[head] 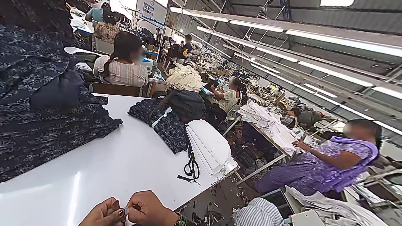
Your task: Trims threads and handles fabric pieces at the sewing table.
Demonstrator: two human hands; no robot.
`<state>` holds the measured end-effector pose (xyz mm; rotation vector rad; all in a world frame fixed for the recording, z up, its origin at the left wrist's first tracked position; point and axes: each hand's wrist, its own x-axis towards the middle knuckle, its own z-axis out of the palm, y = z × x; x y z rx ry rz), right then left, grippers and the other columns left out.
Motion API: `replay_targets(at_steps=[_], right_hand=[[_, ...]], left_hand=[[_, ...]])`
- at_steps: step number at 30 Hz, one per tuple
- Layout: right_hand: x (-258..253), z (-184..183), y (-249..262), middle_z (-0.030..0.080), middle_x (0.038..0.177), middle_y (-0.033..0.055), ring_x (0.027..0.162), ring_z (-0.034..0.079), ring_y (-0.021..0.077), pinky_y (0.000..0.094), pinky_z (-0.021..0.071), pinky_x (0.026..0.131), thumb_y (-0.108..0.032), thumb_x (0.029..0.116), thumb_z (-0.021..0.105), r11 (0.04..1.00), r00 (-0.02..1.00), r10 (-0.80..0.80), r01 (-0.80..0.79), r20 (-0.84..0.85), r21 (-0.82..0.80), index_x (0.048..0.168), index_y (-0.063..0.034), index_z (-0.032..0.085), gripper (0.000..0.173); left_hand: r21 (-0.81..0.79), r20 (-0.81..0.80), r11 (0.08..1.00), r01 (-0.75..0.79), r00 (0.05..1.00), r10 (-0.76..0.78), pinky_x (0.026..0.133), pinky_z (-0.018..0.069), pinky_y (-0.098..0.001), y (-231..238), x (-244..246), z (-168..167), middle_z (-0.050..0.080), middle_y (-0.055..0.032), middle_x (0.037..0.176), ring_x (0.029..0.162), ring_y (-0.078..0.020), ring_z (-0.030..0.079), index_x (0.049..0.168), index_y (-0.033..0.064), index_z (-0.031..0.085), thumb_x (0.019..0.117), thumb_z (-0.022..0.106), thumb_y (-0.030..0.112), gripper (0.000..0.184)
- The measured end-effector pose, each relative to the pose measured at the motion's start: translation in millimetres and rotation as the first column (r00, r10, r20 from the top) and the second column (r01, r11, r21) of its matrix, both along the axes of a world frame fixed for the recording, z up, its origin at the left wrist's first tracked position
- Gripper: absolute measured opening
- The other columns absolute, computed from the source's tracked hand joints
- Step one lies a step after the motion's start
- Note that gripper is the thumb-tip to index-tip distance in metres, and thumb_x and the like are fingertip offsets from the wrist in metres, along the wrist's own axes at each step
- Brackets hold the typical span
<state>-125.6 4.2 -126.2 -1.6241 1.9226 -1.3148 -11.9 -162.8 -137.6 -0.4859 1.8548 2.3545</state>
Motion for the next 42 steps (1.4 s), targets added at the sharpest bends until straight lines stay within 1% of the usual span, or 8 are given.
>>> replay_targets(at_steps=[8, 13, 16, 19, 23, 28, 36, 42], right_hand=[[1, 0, -5, 0.064, 0.076, 0.0224, 0.071, 0.065, 0.0323, 0.0456, 0.0521, 0.066, 0.0, 0.0891, 0.062, 0.995, 0.99, 0.096, -0.094, -0.099, 0.026, 0.08, 0.0125, 0.067, 0.016], [-1, 3, -5, 0.062, 0.111, 0.0222, 0.071, 0.056, 0.0154, 0.0317, 0.0494, 0.067, -0.016, 0.1013, 0.059, 0.971, 0.944, -0.14, 0.073, 0.298, 0.226, 0.127, 0.0113, 0.057, 0.037], [0, -8, -7, 0.06, 0.073, 0.0087, 0.058, 0.051, 0.0063, 0.0238, 0.0448, 0.057, -0.008, 0.103, 0.051, 0.981, 0.919, -0.123, 0.057, 0.374, 0.184, 0.1, 0.0121, 0.064, 0.024], [0, -9, -7, 0.052, 0.067, -0.0005, 0.054, 0.046, 0.0008, 0.0188, 0.042, 0.054, -0.008, 0.103, 0.047, 0.983, 0.886, -0.173, 0.127, 0.43, 0.133, 0.094, 0.0079, 0.06, 0.023], [-1, -4, -7, 0.062, 0.101, 0.0112, 0.066, 0.052, 0.0046, 0.0229, 0.0471, 0.062, -0.01, 0.1026, 0.052, 0.984, 0.849, -0.142, 0.065, 0.508, 0.167, 0.13, 0.0109, 0.053, 0.034], [-3, -12, -7, 0.06, 0.072, 0.0008, 0.06, 0.051, -0.0002, 0.0182, 0.0447, 0.058, -0.006, 0.1007, 0.055, 0.985, 0.871, -0.164, 0.116, 0.462, 0.132, 0.096, 0.0085, 0.063, 0.017], [-5, -8, -7, 0.059, 0.077, 0.0036, 0.061, 0.05, 0.0031, 0.0216, 0.0447, 0.06, -0.01, 0.1006, 0.058, 0.974, 0.858, -0.16, 0.056, 0.489, 0.221, 0.105, 0.009, 0.062, 0.02], [-6, -12, -6, 0.055, 0.077, 0.0096, 0.066, 0.05, 0.0106, 0.0258, 0.0432, 0.062, -0.008, 0.0988, 0.057, 0.988, 0.954, -0.133, 0.107, 0.27, 0.109, 0.086, 0.0092, 0.062, 0.022]], left_hand=[[0.169, 0.067, 0.974, -0.153, 0.987, 0.144, 0.05, 0.0492, -0.0155, -2, 1, -9, 0.069, 0.0067, 0.065, 0.051, 0.001, 0.06, 0.078, 0.0139, 0.054, 0.0924, 0.054, -0.015, 0.032], [-0.012, -0.042, 0.995, -0.098, 0.994, 0.097, 0.053, 0.0513, -0.019, -2, -1, -16, 0.064, 0.0086, 0.06, 0.052, -0.001, 0.061, 0.077, 0.014, 0.053, 0.0832, 0.064, -0.016, 0.033], [-0.124, -0.103, 0.992, -0.002, 0.995, -0.011, 0.055, 0.0501, -0.0193, -3, -2, -16, 0.063, 0.0103, 0.061, 0.055, 0.0001, 0.06, 0.08, 0.0139, 0.053, 0.0832, 0.067, -0.013, 0.031], [-0.172, -0.153, 0.984, 0.049, 0.985, -0.076, 0.058, 0.0512, -0.0187, -5, -3, -19, 0.065, 0.0118, 0.065, 0.057, 0.0016, 0.061, 0.084, 0.0143, 0.053, 0.0853, 0.066, -0.008, 0.026], [-0.25, -0.18, 0.959, 0.136, 0.966, -0.184, 0.061, 0.0502, -0.0187, -7, -4, -21, 0.062, 0.0121, 0.069, 0.062, 0.0025, 0.059, 0.089, 0.0105, 0.057, 0.0883, 0.066, -0.001, 0.015], [-0.335, -0.179, 0.931, 0.144, 0.96, -0.213, 0.061, 0.0481, -0.021, -7, -2, -17, 0.058, 0.0094, 0.067, 0.06, 0.0011, 0.056, 0.09, 0.0064, 0.058, 0.0944, 0.061, 0.007, 0.005], [-0.32, -0.177, 0.936, 0.148, 0.961, -0.212, 0.061, 0.0492, -0.0208, -10, -2, -24, 0.061, 0.0096, 0.067, 0.06, 0.001, 0.058, 0.089, 0.0076, 0.057, 0.0921, 0.066, 0.006, 0.01], [-0.317, -0.14, 0.943, 0.104, 0.978, -0.155, 0.059, 0.0493, -0.0221, -9, -2, -21, 0.061, 0.0079, 0.067, 0.058, -0.001, 0.058, 0.089, 0.007, 0.057, 0.0924, 0.065, 0.006, 0.009]])
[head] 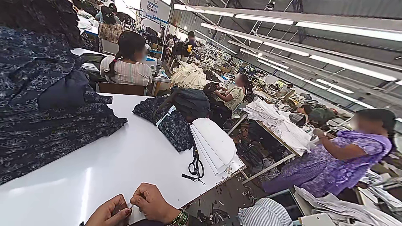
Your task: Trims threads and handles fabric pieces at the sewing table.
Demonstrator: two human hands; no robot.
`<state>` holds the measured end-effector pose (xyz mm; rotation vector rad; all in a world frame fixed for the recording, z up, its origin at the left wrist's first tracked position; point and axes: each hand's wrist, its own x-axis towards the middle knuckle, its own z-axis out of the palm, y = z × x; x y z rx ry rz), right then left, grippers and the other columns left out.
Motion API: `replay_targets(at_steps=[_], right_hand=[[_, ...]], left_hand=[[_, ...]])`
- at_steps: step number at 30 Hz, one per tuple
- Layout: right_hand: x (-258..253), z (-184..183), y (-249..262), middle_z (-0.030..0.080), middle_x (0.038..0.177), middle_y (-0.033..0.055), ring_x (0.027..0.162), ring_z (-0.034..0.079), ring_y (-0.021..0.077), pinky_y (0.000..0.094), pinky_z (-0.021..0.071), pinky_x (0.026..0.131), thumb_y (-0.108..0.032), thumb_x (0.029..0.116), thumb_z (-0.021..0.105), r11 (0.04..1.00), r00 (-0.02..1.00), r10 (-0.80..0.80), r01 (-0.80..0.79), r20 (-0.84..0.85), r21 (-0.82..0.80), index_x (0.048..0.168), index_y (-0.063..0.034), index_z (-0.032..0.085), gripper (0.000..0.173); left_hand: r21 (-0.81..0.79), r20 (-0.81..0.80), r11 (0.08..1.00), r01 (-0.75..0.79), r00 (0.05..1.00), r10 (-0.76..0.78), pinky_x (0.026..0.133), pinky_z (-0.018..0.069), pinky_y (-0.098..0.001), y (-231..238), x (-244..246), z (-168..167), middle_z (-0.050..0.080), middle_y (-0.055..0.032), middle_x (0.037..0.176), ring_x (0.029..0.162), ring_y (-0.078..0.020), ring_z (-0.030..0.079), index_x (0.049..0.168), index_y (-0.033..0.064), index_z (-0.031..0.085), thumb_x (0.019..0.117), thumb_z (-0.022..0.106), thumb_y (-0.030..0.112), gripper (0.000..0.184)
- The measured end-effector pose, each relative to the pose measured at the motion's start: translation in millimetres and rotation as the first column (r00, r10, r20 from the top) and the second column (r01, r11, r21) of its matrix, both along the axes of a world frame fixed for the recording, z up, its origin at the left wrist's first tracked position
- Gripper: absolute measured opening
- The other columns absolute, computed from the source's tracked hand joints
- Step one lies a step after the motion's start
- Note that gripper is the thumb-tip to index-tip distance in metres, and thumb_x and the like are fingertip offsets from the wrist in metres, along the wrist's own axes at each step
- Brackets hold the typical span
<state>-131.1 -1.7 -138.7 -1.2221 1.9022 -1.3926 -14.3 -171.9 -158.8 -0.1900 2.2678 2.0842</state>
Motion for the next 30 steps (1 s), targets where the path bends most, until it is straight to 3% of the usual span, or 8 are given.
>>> replay_targets(at_steps=[3, 6, 16, 19, 22, 24, 26, 30], right_hand=[[0, -4, 0, 0.058, 0.075, 0.0153, 0.073, 0.056, 0.0194, 0.031, 0.0464, 0.069, -0.008, 0.0947, 0.061, 0.988, 0.979, 0.01, -0.041, -0.202, -0.149, 0.08, 0.0109, 0.064, 0.025], [-2, -2, -2, 0.06, 0.073, 0.0185, 0.069, 0.06, 0.0246, 0.034, 0.0491, 0.066, -0.006, 0.0902, 0.067, 0.974, 0.93, 0.093, -0.159, -0.355, -0.164, 0.078, 0.0112, 0.067, 0.021], [-4, 4, -1, 0.067, 0.089, 0.0233, 0.08, 0.068, 0.0346, 0.0471, 0.0546, 0.071, -0.006, 0.0938, 0.064, 0.965, 0.866, 0.259, -0.255, -0.428, 0.067, 0.092, 0.0092, 0.073, 0.017], [-4, 4, 0, 0.068, 0.088, 0.0236, 0.08, 0.068, 0.035, 0.0477, 0.0545, 0.072, -0.005, 0.0911, 0.067, 0.966, 0.88, 0.255, -0.249, -0.4, 0.067, 0.092, 0.0091, 0.074, 0.015], [-2, 1, 1, 0.065, 0.087, 0.0223, 0.071, 0.06, 0.0258, 0.0387, 0.0504, 0.067, -0.005, 0.0902, 0.07, 0.988, 0.959, 0.151, -0.155, -0.238, 0.003, 0.094, 0.0117, 0.07, 0.017], [-2, 2, 2, 0.062, 0.084, 0.0166, 0.062, 0.051, 0.0151, 0.0302, 0.0452, 0.061, -0.007, 0.0929, 0.068, 0.996, 0.994, 0.081, -0.078, -0.075, 0.047, 0.099, 0.0115, 0.065, 0.019], [-3, -1, 3, 0.061, 0.081, 0.0129, 0.058, 0.048, 0.0099, 0.0266, 0.0433, 0.057, -0.008, 0.0951, 0.065, 0.994, 0.998, 0.055, -0.058, 0.043, 0.091, 0.106, 0.0113, 0.062, 0.022], [-4, -6, 4, 0.065, 0.091, 0.0155, 0.063, 0.056, 0.0109, 0.0273, 0.05, 0.061, -0.006, 0.0983, 0.058, 0.992, 0.989, 0.055, -0.07, 0.14, 0.103, 0.121, 0.0126, 0.057, 0.029]], left_hand=[[0.24, 0.126, 0.962, -0.129, 0.987, 0.101, 0.055, 0.0523, -0.0182, 4, 0, 5, 0.068, 0.006, 0.067, 0.056, -0.0014, 0.063, 0.086, 0.011, 0.052, 0.097, 0.055, -0.005, 0.019], [0.387, 0.253, 0.889, -0.243, 0.956, 0.151, 0.049, 0.0486, -0.0159, 4, 1, 5, 0.068, 0.0053, 0.063, 0.051, -0.0004, 0.06, 0.08, 0.0132, 0.052, 0.0973, 0.052, -0.009, 0.028], [0.431, 0.204, 0.848, -0.307, 0.949, 0.239, 0.048, 0.0467, -0.0161, 4, 0, -5, 0.07, 0.0032, 0.065, 0.05, -0.0002, 0.058, 0.076, 0.013, 0.053, 0.0856, 0.057, -0.016, 0.031], [0.315, 0.155, 0.902, -0.294, 0.954, 0.257, 0.052, 0.0502, -0.0183, 8, -1, -1, 0.069, 0.0039, 0.068, 0.055, -0.0015, 0.062, 0.079, 0.0123, 0.05, 0.0824, 0.059, -0.017, 0.031], [-0.092, -0.014, 0.976, -0.197, 0.98, 0.197, 0.058, 0.05, -0.0232, 3, -4, -5, 0.067, 0.0019, 0.074, 0.06, -0.0037, 0.06, 0.087, 0.0047, 0.056, 0.079, 0.071, -0.005, 0.02], [-0.377, -0.114, 0.914, -0.15, 0.987, 0.115, 0.063, 0.051, -0.0454, 1, -4, 1, 0.066, -0.0159, 0.076, 0.065, -0.0257, 0.063, 0.094, -0.0081, 0.063, 0.0821, 0.071, 0.003, 0.019], [-0.555, -0.138, 0.821, -0.138, 0.988, 0.072, 0.069, 0.052, -0.0622, 4, -4, 12, 0.066, -0.0279, 0.083, 0.075, -0.0446, 0.067, 0.097, -0.0129, 0.064, 0.0866, 0.067, 0.003, 0.019], [-0.679, -0.107, 0.719, -0.148, 0.989, 0.103, 0.074, 0.0542, -0.0622, 11, -10, 14, 0.067, -0.031, 0.098, 0.085, -0.0475, 0.069, 0.104, -0.0135, 0.064, 0.0851, 0.063, -0.005, 0.021]])
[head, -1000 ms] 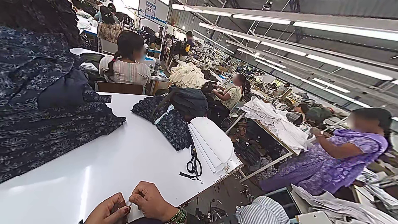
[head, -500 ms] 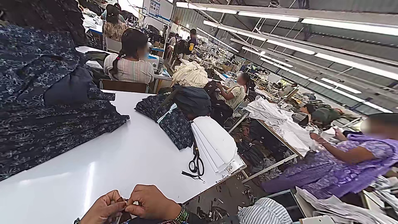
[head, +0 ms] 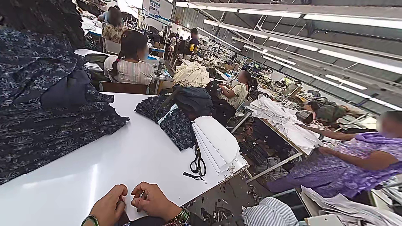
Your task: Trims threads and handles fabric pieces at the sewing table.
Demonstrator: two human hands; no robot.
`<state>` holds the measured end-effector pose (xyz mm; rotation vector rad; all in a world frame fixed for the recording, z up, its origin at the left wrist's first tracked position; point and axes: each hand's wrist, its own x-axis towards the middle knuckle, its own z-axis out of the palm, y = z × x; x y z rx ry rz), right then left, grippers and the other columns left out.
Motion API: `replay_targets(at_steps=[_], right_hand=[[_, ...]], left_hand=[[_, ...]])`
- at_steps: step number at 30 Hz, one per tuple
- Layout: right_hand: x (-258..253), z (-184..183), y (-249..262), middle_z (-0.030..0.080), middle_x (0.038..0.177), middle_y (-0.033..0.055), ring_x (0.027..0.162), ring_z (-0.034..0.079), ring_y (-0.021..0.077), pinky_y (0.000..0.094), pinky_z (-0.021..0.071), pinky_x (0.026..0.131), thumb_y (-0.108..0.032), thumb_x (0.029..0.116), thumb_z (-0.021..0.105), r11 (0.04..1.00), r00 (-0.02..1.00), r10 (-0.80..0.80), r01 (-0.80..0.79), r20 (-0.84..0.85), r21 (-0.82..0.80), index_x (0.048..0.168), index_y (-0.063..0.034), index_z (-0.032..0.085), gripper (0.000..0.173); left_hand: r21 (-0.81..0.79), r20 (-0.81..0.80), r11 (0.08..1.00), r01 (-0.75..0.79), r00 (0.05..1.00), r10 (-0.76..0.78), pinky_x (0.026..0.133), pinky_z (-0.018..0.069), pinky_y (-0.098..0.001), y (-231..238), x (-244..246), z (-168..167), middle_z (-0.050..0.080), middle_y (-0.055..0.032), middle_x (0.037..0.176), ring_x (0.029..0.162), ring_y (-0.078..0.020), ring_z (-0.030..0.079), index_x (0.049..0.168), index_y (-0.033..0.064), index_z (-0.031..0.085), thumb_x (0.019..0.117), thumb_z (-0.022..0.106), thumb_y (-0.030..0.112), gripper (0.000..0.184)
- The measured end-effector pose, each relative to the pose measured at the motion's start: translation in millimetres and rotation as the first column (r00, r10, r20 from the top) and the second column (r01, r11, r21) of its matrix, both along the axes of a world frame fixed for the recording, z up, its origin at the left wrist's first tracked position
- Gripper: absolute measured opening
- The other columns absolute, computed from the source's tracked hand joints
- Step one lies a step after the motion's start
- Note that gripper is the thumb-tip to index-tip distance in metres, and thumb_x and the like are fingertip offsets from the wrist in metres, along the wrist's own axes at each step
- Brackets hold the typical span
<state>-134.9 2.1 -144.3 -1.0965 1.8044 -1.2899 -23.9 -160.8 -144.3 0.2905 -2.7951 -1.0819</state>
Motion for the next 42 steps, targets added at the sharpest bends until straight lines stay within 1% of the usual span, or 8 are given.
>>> replay_targets(at_steps=[3, 7, 9, 14, 19, 27, 35, 42], right_hand=[[-1, 0, 0, 0.066, 0.09, 0.0161, 0.062, 0.057, 0.0122, 0.0284, 0.0498, 0.06, -0.005, 0.101, 0.052, 1.0, 1.0, 0.003, -0.003, 0.021, 0.02, 0.127, 0.0119, 0.057, 0.031], [-4, 5, -1, 0.068, 0.086, 0.0153, 0.061, 0.055, 0.0113, 0.0285, 0.0477, 0.06, -0.008, 0.1049, 0.049, 0.993, 0.998, 0.06, -0.062, 0.025, 0.1, 0.125, 0.0113, 0.061, 0.03], [-6, 2, -2, 0.066, 0.079, 0.0124, 0.059, 0.054, 0.0097, 0.0279, 0.0468, 0.059, -0.01, 0.1047, 0.051, 0.992, 0.996, 0.083, -0.084, 0.012, 0.09, 0.114, 0.011, 0.066, 0.027], [-7, 0, -3, 0.068, 0.102, 0.0214, 0.067, 0.059, 0.0147, 0.0309, 0.0518, 0.065, -0.002, 0.1019, 0.051, 0.99, 0.992, 0.128, -0.128, 0.012, 0.052, 0.13, 0.0128, 0.058, 0.033], [-10, 5, -5, 0.066, 0.083, 0.0175, 0.063, 0.057, 0.0169, 0.0351, 0.05, 0.065, -0.006, 0.1029, 0.053, 0.974, 0.982, 0.18, -0.17, -0.054, 0.152, 0.114, 0.0123, 0.064, 0.024], [-10, 4, -2, 0.067, 0.089, 0.0212, 0.066, 0.06, 0.0192, 0.0374, 0.0512, 0.067, 0.0, 0.0999, 0.052, 0.971, 0.972, 0.222, -0.212, -0.08, 0.115, 0.112, 0.0137, 0.061, 0.021], [-7, 9, -1, 0.068, 0.097, 0.0218, 0.068, 0.059, 0.0182, 0.0356, 0.0512, 0.067, -0.004, 0.1032, 0.052, 0.967, 0.974, 0.221, -0.211, -0.054, 0.142, 0.124, 0.0124, 0.059, 0.027], [-9, -5, 20, 0.059, 0.07, 0.0147, 0.061, 0.054, 0.019, 0.037, 0.0457, 0.061, -0.007, 0.1018, 0.05, 0.984, 0.958, 0.179, -0.18, -0.222, 0.013, 0.096, 0.012, 0.065, 0.025]], left_hand=[[-0.018, 0.078, 0.999, 0.033, 0.996, -0.031, 0.082, 0.0538, -0.061, 2, -5, 1, 0.066, -0.0316, 0.109, 0.094, -0.0477, 0.068, 0.116, -0.0118, 0.065, 0.0887, 0.06, -0.008, 0.028], [-0.069, -0.409, 0.995, 0.069, 0.908, -0.091, 0.066, 0.0589, -0.0537, 0, -1, -33, 0.07, -0.0276, 0.095, 0.076, -0.0417, 0.072, 0.104, -0.0102, 0.071, 0.0824, 0.057, -0.003, 0.026], [-0.05, -0.473, 0.995, 0.087, 0.876, -0.1, 0.067, 0.06, -0.0499, -3, 0, -42, 0.071, -0.0266, 0.095, 0.075, -0.0385, 0.072, 0.104, -0.0102, 0.071, 0.0842, 0.059, 0.002, 0.026], [0.007, -0.402, 0.995, 0.104, 0.911, -0.093, 0.072, 0.0582, -0.0509, -5, 6, -35, 0.07, -0.0259, 0.091, 0.077, -0.0392, 0.07, 0.105, -0.0107, 0.071, 0.086, 0.063, 0.003, 0.024], [0.039, -0.378, 0.989, 0.143, 0.918, -0.118, 0.077, 0.0583, -0.0519, -4, 10, -27, 0.07, -0.0267, 0.09, 0.081, -0.0402, 0.071, 0.096, -0.011, 0.07, 0.0896, 0.066, 0.002, 0.015], [0.058, -0.275, 0.99, 0.129, 0.955, -0.109, 0.079, 0.0566, -0.0589, 4, 18, -16, 0.071, -0.0291, 0.091, 0.083, -0.0444, 0.072, 0.107, -0.015, 0.067, 0.0879, 0.071, 0.003, 0.026], [-0.001, -0.322, 0.998, 0.064, 0.945, -0.061, 0.074, 0.0563, -0.0589, 17, 23, -21, 0.067, -0.0316, 0.09, 0.079, -0.0468, 0.069, 0.098, -0.0153, 0.067, 0.0911, 0.065, 0.001, 0.018], [-0.021, -0.185, 0.999, 0.045, 0.982, -0.048, 0.08, 0.0548, -0.0632, 26, 31, -12, 0.07, -0.0327, 0.091, 0.086, -0.0491, 0.071, 0.097, -0.0158, 0.068, 0.1007, 0.058, 0.008, 0.026]])
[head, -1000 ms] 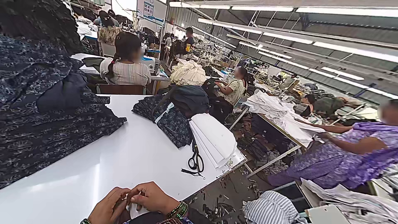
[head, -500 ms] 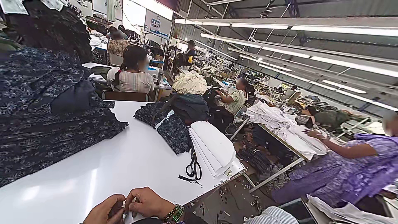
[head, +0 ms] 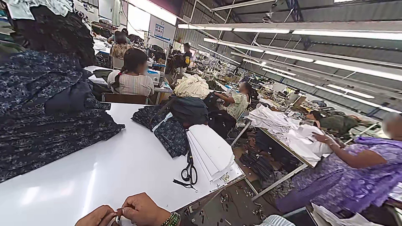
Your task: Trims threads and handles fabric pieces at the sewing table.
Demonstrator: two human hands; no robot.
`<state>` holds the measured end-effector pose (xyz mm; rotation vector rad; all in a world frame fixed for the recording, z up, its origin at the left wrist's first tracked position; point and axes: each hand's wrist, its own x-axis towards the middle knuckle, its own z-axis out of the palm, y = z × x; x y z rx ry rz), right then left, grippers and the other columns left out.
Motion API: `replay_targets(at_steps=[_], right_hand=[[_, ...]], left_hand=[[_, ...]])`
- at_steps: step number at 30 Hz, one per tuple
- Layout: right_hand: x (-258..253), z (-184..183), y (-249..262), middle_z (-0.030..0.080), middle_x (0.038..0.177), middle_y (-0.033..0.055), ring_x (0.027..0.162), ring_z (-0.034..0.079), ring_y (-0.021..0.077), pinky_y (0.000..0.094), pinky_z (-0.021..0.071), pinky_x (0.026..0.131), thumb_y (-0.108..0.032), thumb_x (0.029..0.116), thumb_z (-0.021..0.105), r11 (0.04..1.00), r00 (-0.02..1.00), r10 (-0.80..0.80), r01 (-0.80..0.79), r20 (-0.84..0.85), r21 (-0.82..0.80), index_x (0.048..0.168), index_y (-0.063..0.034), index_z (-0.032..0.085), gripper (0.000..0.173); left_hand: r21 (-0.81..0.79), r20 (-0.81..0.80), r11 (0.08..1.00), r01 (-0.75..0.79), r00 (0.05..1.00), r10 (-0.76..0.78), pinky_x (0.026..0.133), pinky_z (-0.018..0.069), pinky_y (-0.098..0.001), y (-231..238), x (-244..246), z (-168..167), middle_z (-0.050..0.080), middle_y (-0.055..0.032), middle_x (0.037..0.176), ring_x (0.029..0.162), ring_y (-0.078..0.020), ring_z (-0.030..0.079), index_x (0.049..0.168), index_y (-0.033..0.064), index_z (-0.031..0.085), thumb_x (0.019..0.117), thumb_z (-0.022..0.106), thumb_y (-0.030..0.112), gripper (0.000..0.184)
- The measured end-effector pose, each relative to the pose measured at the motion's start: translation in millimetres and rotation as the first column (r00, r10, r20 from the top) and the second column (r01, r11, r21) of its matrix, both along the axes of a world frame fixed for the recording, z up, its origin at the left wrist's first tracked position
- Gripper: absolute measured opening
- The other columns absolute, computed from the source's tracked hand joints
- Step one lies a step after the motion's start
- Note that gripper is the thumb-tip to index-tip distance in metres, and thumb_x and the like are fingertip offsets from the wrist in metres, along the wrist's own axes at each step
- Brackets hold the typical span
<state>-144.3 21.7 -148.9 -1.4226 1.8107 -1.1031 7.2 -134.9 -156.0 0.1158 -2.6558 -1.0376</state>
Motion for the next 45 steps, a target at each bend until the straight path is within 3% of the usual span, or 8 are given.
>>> replay_targets(at_steps=[7, 13, 20, 28, 31, 34, 41, 45], right_hand=[[-3, -5, 33, 0.054, 0.064, 0.0052, 0.055, 0.05, 0.0089, 0.0272, 0.0431, 0.055, -0.007, 0.0998, 0.048, 0.987, 0.98, -0.119, 0.133, 0.158, -0.086, 0.09, 0.0091, 0.062, 0.023], [-1, -10, 40, 0.053, 0.077, -0.0075, 0.067, 0.052, -0.0037, 0.0161, 0.0461, 0.066, -0.006, 0.1034, 0.038, 0.956, 0.803, -0.12, 0.253, 0.584, -0.152, 0.098, -0.0032, 0.054, 0.017], [11, -4, 49, 0.061, 0.11, -0.0018, 0.099, 0.06, -0.0023, 0.0219, 0.0498, 0.093, 0.002, 0.1033, 0.036, 0.973, 0.651, 0.139, 0.052, 0.746, -0.227, 0.134, 0.0055, 0.041, 0.032], [10, 1, 42, 0.066, 0.089, -0.0086, 0.085, 0.06, -0.0066, 0.0174, 0.0498, 0.083, -0.007, 0.1039, 0.033, 0.972, 0.717, 0.144, 0.028, 0.682, -0.235, 0.105, 0.0009, 0.062, 0.03], [16, 4, 35, 0.072, 0.115, 0.0044, 0.108, 0.064, 0.0058, 0.0275, 0.0491, 0.1, -0.018, 0.1042, 0.017, 0.972, 0.63, 0.183, -0.002, 0.755, -0.234, 0.123, 0.0048, 0.06, 0.053], [24, 21, 26, 0.073, 0.082, -0.0076, 0.074, 0.069, 0.0035, 0.0245, 0.0576, 0.073, -0.03, 0.1044, 0.03, 0.974, 0.432, 0.18, 0.045, 0.884, -0.22, 0.099, -0.0207, 0.068, 0.04], [11, 55, -1, 0.052, 0.065, -0.0114, 0.058, 0.044, -0.0086, 0.0123, 0.037, 0.056, -0.02, 0.1007, 0.058, 0.897, 0.969, 0.031, 0.082, 0.245, -0.435, 0.081, -0.0041, 0.063, 0.026], [13, 86, -9, 0.058, 0.063, 0.0089, 0.057, 0.055, 0.01, 0.0227, 0.0451, 0.056, -0.024, 0.105, 0.053, 0.838, 0.942, -0.054, -0.137, -0.331, -0.527, 0.078, 0.0034, 0.062, 0.039]], left_hand=[[0.173, 0.124, 0.985, -0.011, 0.992, -0.011, 0.078, 0.0527, -0.0648, 23, 1, 12, 0.069, -0.0335, 0.091, 0.085, -0.0486, 0.07, 0.105, -0.0175, 0.062, 0.1063, 0.042, 0.009, 0.034], [0.575, -0.012, 0.808, 0.125, 0.99, -0.144, 0.073, 0.0509, -0.0201, 51, -19, -12, 0.063, 0.0024, 0.084, 0.076, 0.0038, 0.059, 0.111, -0.0071, 0.053, 0.1006, 0.051, 0.012, 0.022], [0.344, 0.011, 0.933, -0.104, 0.994, 0.107, 0.078, 0.0565, -0.0492, 67, -18, 19, 0.071, -0.0226, 0.092, 0.082, -0.0281, 0.071, 0.115, -0.0132, 0.061, 0.0998, 0.05, 0.007, 0.028], [0.409, -0.127, 0.909, -0.08, 0.981, 0.144, 0.069, 0.0537, -0.0154, 53, -11, 31, 0.074, -0.0069, 0.092, 0.073, 0.0035, 0.065, 0.126, -0.0111, 0.061, 0.1001, 0.05, 0.006, 0.033], [0.218, -0.256, 0.968, -0.123, 0.95, 0.178, 0.072, 0.0533, -0.0191, 33, -10, 32, 0.074, -0.0138, 0.087, 0.074, -0.0038, 0.065, 0.11, -0.0086, 0.071, 0.1018, 0.049, 0.014, 0.033], [0.025, -0.344, 0.98, -0.199, 0.918, 0.195, 0.067, 0.0525, -0.0338, -1, -2, 50, 0.07, -0.0195, 0.08, 0.069, -0.0208, 0.064, 0.099, -0.007, 0.075, 0.0993, 0.054, 0.02, 0.034], [-0.405, -0.348, 0.875, -0.265, 0.93, 0.121, 0.048, 0.0465, -0.0481, -79, 75, 103, 0.056, -0.0239, 0.058, 0.054, -0.0379, 0.061, 0.062, -0.0087, 0.057, 0.1009, 0.055, 0.04, 0.062], [-0.584, -0.473, 0.75, -0.311, 0.881, -0.003, 0.042, 0.0388, -0.0409, -96, 107, 127, 0.049, -0.0181, 0.051, 0.046, -0.0312, 0.054, 0.056, -0.0007, 0.048, 0.1063, 0.049, 0.041, 0.065]])
